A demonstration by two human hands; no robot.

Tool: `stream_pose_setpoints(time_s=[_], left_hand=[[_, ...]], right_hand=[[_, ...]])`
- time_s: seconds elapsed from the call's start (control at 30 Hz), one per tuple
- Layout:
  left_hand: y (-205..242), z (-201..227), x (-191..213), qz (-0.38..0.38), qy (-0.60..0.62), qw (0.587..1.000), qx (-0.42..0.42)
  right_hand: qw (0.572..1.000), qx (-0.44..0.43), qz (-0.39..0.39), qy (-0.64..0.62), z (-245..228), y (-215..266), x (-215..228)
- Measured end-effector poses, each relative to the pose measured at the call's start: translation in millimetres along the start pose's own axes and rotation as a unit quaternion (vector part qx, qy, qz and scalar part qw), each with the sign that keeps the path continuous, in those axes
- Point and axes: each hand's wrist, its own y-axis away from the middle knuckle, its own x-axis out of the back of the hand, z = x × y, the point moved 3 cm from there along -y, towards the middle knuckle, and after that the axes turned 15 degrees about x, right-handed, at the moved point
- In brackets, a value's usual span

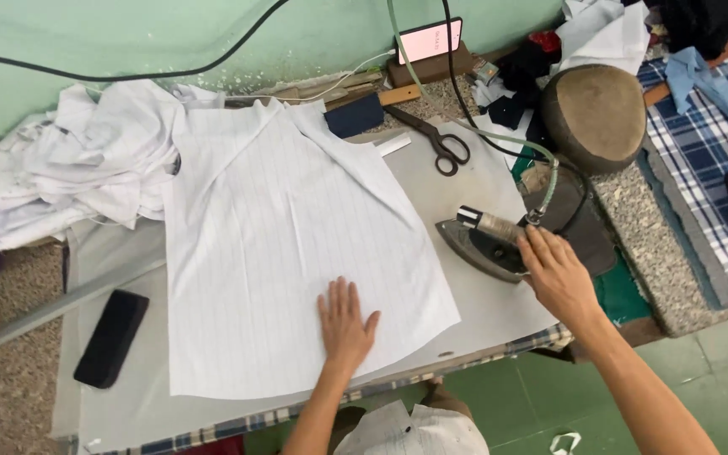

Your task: The person irons a white striped shirt on a work table using a steam iron, then trims the shirt's edges with scissors. The person repeatedly smooths the fabric, irons different sections, and cuts along the side seams and bottom hem.

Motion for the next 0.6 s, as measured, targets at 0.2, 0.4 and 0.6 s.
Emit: stream_pose_setpoints(time_s=[0.2,0.4,0.6], left_hand=[[35.4,162.1,-54.0,0.019,0.02,0.989,-0.144],[91.7,170.2,-62.9,0.104,0.184,0.926,-0.314],[70.6,34.5,-56.3,0.257,0.095,0.961,-0.029]], right_hand=[[0.987,0.018,-0.003,-0.159,26.9,-4.0,-4.8],[0.865,-0.043,-0.096,-0.491,54.6,-104.6,-6.1],[0.798,-0.176,-0.212,-0.535,44.0,-102.8,3.4]])
